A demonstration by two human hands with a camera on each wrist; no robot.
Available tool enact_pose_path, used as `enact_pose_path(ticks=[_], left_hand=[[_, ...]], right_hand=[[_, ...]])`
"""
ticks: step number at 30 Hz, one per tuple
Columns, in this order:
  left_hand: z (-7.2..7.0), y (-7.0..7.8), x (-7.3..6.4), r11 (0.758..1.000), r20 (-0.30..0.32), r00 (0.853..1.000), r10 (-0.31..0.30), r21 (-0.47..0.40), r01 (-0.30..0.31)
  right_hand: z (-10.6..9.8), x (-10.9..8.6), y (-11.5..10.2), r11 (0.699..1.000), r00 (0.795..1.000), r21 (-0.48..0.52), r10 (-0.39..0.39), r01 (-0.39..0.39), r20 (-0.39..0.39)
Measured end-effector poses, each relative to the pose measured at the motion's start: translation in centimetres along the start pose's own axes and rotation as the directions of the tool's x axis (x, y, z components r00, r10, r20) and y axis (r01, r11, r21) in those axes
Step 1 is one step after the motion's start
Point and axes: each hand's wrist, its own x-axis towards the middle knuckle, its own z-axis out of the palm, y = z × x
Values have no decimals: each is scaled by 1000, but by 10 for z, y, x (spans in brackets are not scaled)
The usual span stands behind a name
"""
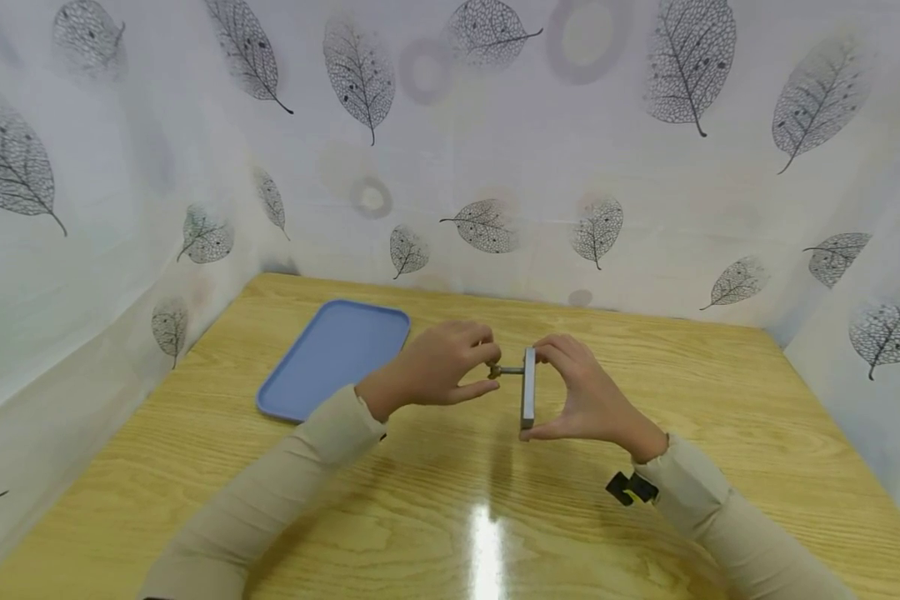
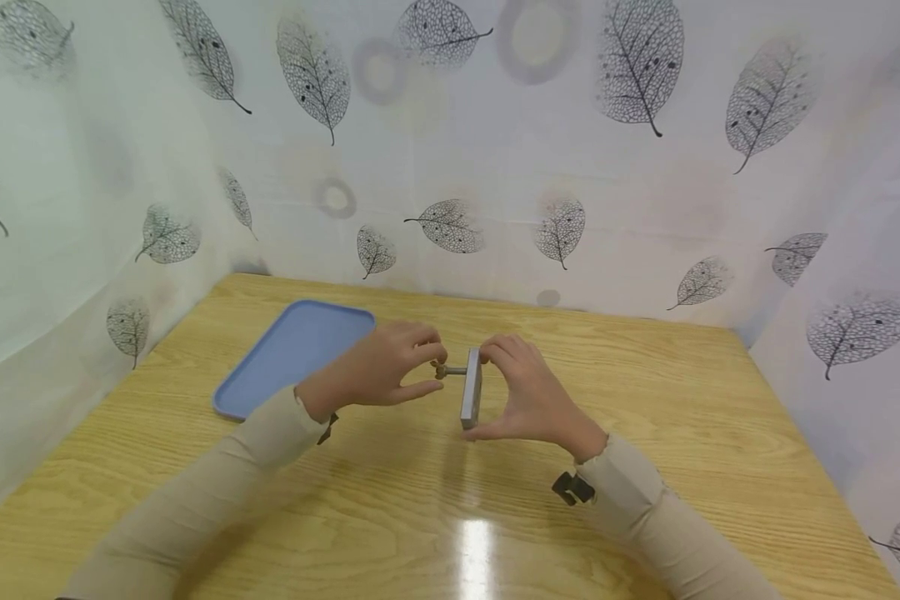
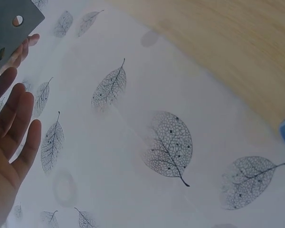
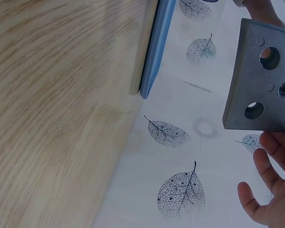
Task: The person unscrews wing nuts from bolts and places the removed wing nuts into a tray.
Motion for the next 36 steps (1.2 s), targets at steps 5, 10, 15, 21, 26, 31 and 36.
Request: enact_pose_path(ticks=[5, 10, 15, 21, 26, 31, 36], left_hand=[[-1, -9, 1, 1000, -1, 1000, -8, 26, 8], [-4, -14, 5, 999, 3, 1000, -29, 17, 29], [-7, -14, 7, 999, 24, 999, -45, 24, 44], [-6, -9, 5, 999, -18, 999, -30, 42, 31], [-5, -3, 3, 998, -70, 997, 16, 53, -13], [-5, 0, 1, 998, -97, 994, 41, 59, -35], [-5, 2, -3, 998, -106, 993, 53, 48, -49]], right_hand=[[0, 0, 0, 1000, 1000, 1, 3, -3, 3], [1, 0, 0, 1000, 1000, 9, -17, 18, -13], [2, 0, 0, 1000, 1000, 14, -22, 22, -16], [1, 0, -1, 1000, 1000, 7, -20, 20, -15], [0, -1, 0, 1000, 1000, 2, -23, 23, -21], [1, -2, 1, 1000, 1000, 4, -15, 15, -11], [1, -2, 0, 1000, 1000, 11, -15, 15, -6]])
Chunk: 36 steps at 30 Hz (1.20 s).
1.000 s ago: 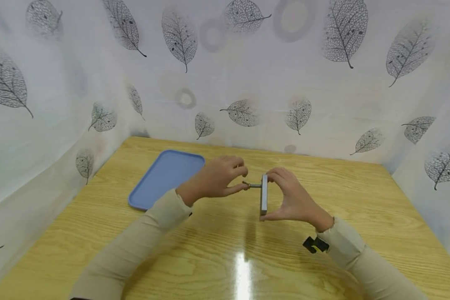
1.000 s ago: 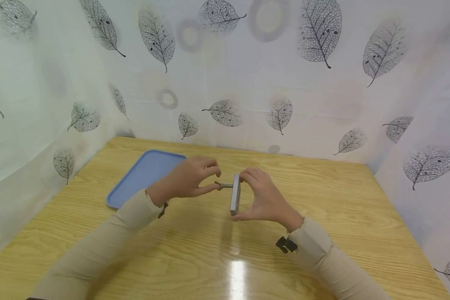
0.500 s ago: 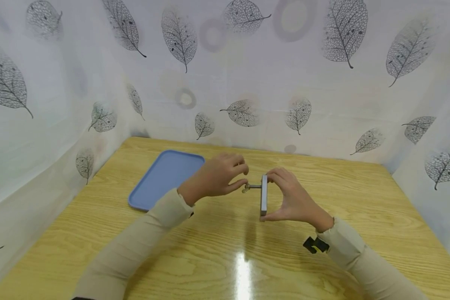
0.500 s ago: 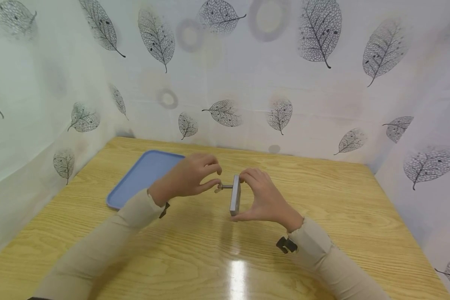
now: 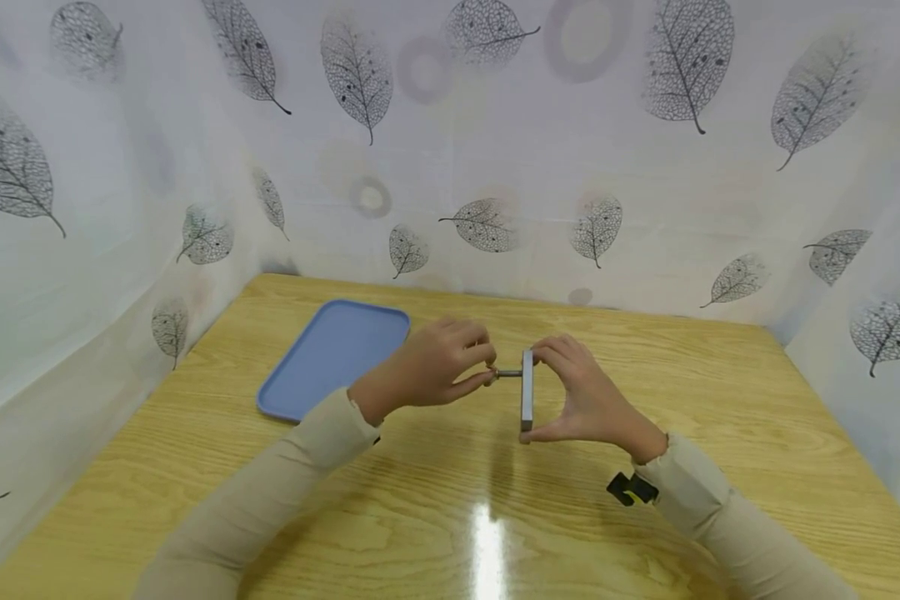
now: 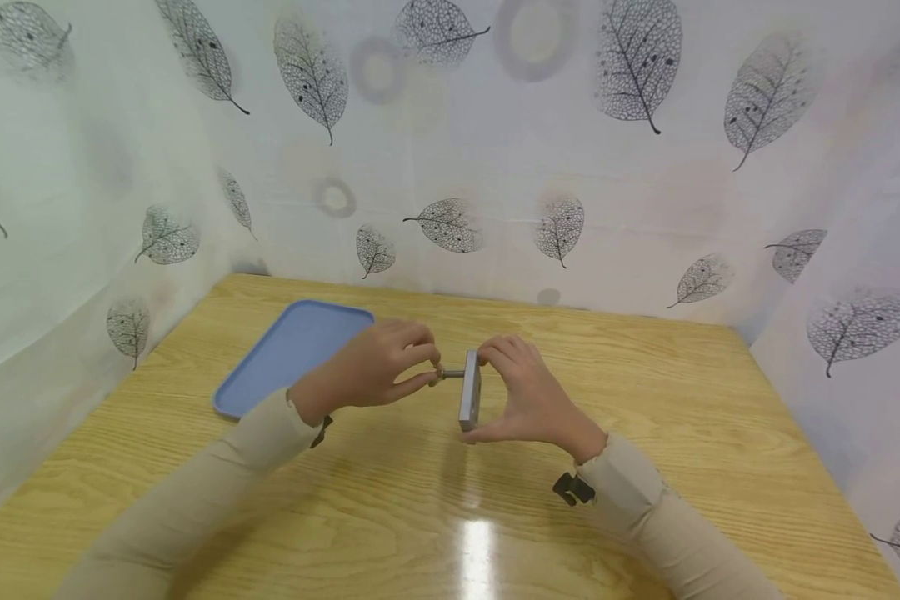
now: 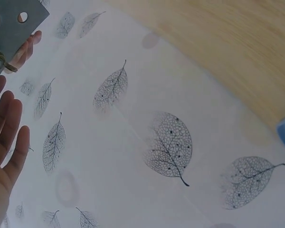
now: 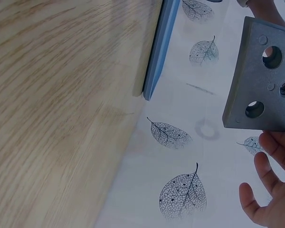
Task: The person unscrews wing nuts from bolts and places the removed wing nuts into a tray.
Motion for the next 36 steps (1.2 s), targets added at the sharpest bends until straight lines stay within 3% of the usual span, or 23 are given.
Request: enact_pose_path(ticks=[7, 17, 28, 36], left_hand=[[-1, 3, -2, 999, -7, 999, 36, -15, -36], [3, 2, -1, 999, 111, 994, 5, -47, 0], [5, -13, 4, 996, 144, 988, -62, -55, 71], [1, -11, 3, 997, 145, 987, -68, -21, 72]], right_hand=[[0, -1, 0, 1000, 1000, -6, -7, 7, -8], [0, 0, -1, 1000, 1000, 4, -19, 20, -8], [2, -1, -2, 1000, 1000, 7, -18, 18, 1], [4, -3, -5, 1000, 1000, 1, -25, 25, 5]])
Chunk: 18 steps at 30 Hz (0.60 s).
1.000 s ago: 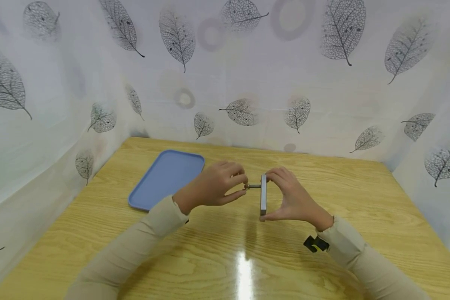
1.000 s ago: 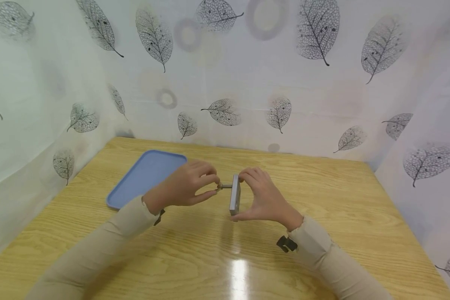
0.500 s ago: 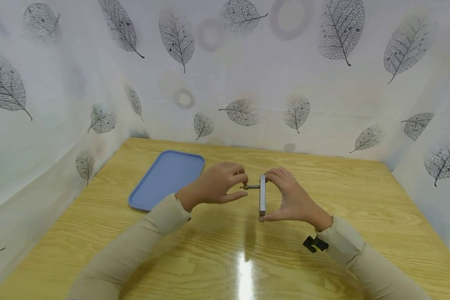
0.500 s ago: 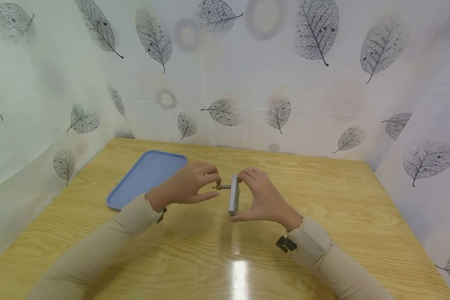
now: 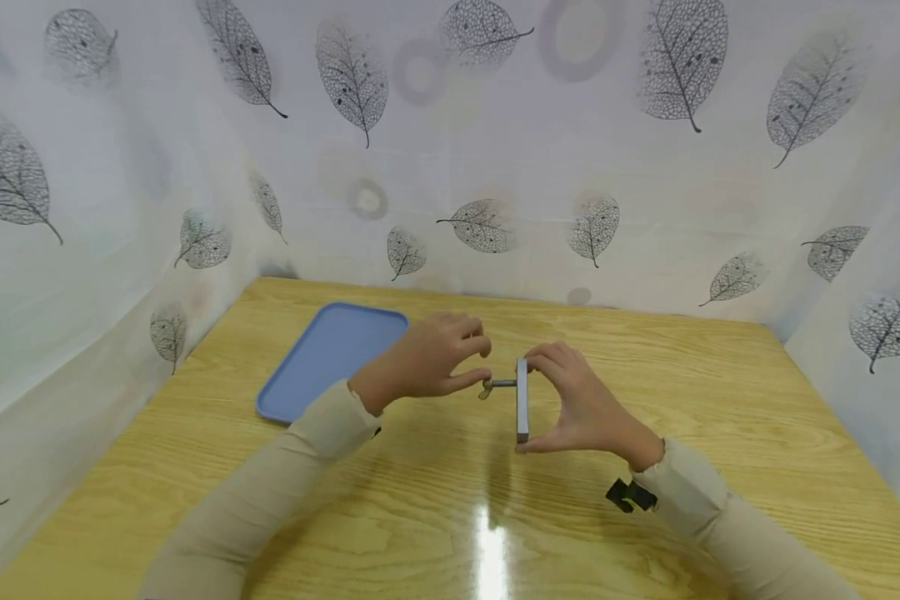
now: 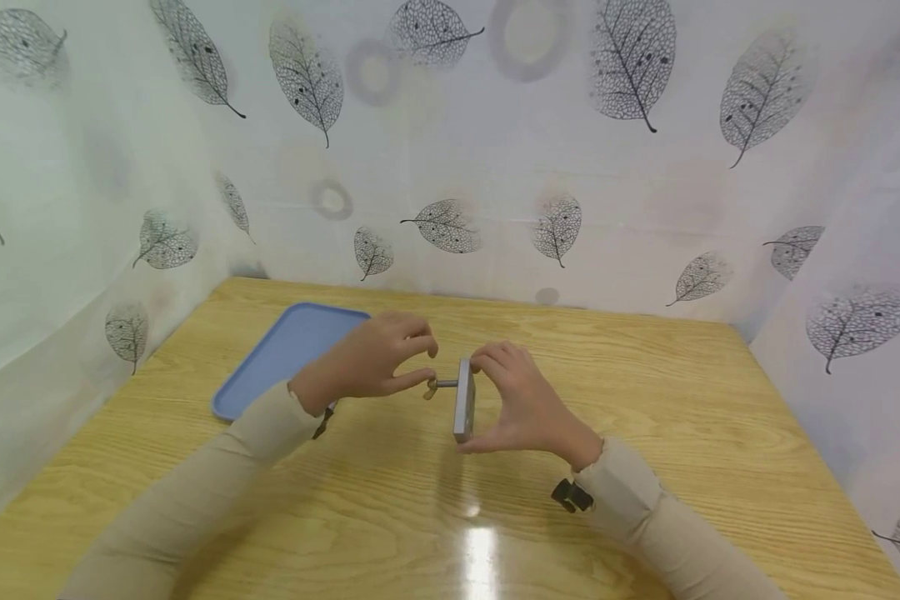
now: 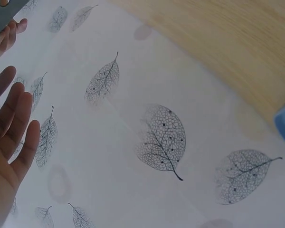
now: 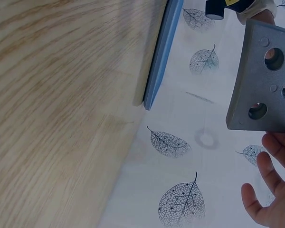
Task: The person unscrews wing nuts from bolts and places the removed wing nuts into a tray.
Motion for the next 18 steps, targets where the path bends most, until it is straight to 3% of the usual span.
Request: enact_pose_path(ticks=[4, 9, 12, 18], left_hand=[[-1, 1, 0, 1000, -60, 998, -3, 1, 3], [-4, 6, -3, 998, -130, 990, 56, -7, -57], [-3, 9, -5, 996, -106, 990, 88, -12, -89], [2, 12, -6, 994, 0, 995, 100, -31, -100]], right_hand=[[-1, -1, 0, 1000, 1000, -4, -10, 10, -19], [-1, -2, 0, 1000, 1000, -2, -3, 2, -19], [-2, -2, 0, 1000, 999, -3, -9, 9, -31], [-1, -1, -1, 1000, 999, -7, -24, 24, -44]])
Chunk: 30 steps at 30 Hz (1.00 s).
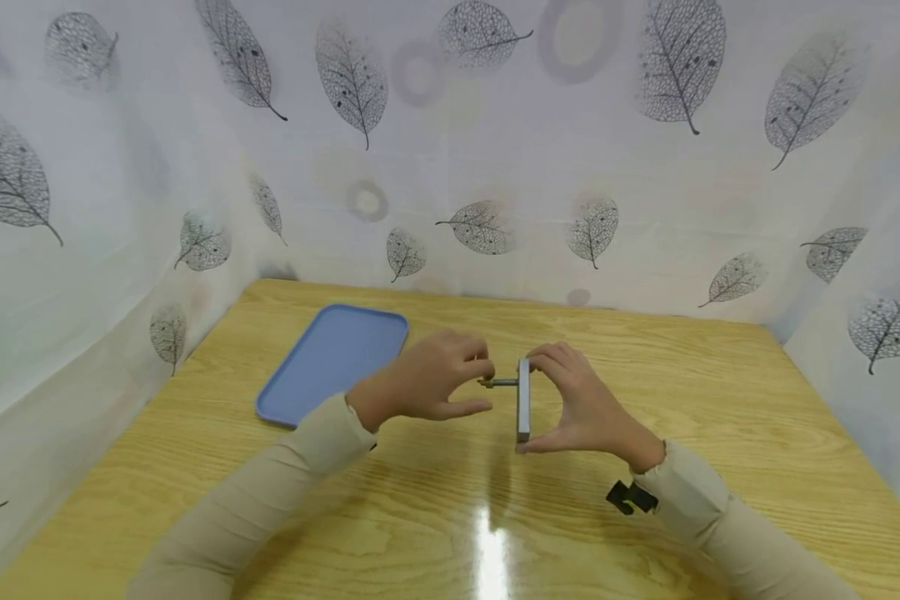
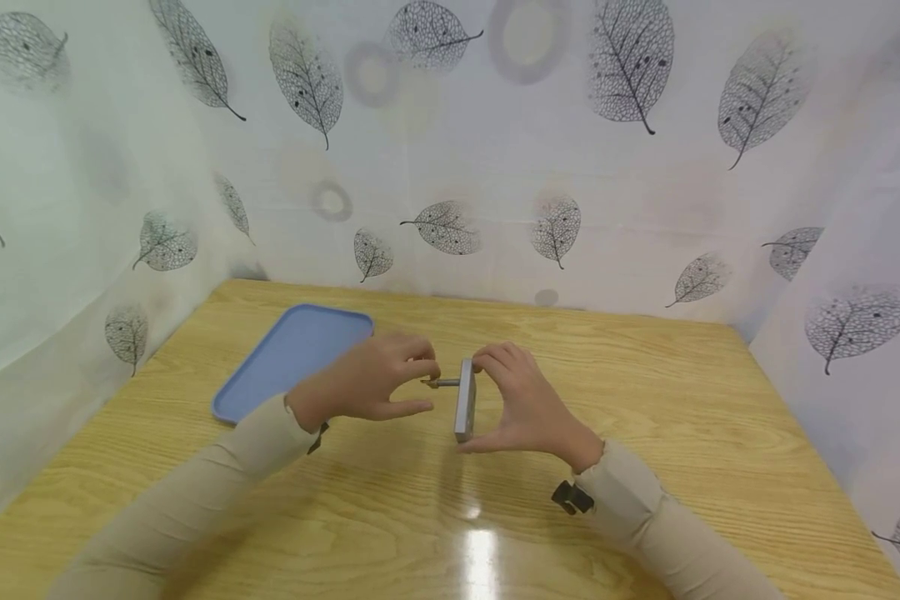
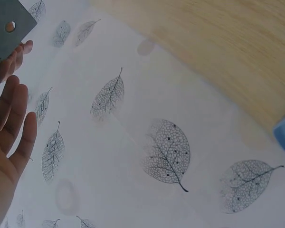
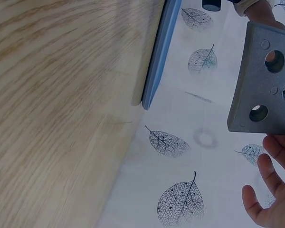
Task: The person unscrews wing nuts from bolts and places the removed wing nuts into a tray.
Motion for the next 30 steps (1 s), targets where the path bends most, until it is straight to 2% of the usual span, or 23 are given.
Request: enact_pose_path(ticks=[3, 10, 17, 20, 26, 30], left_hand=[[2, -1, 0, 1000, 18, 1000, 2, -19, -1], [2, -10, 4, 998, -8, 998, -56, -32, 56], [0, -15, 6, 996, 10, 997, -78, -34, 78], [0, -13, 6, 997, -3, 997, -73, -15, 73], [-2, -6, 1, 1000, -92, 995, -26, -6, 26], [1, -3, -2, 1000, -68, 998, -16, -13, 15]], right_hand=[[0, 0, 0, 1000, 1000, 0, -2, 2, 2], [-1, 1, -1, 1000, 1000, 1, 3, -3, 4], [0, 1, -1, 1000, 1000, 2, 6, -6, 5], [0, 1, -1, 1000, 1000, 2, 12, -12, 6], [1, 1, 2, 1000, 1000, 0, 26, -26, -1], [1, 1, 3, 1000, 1000, 1, 21, -21, -7]])
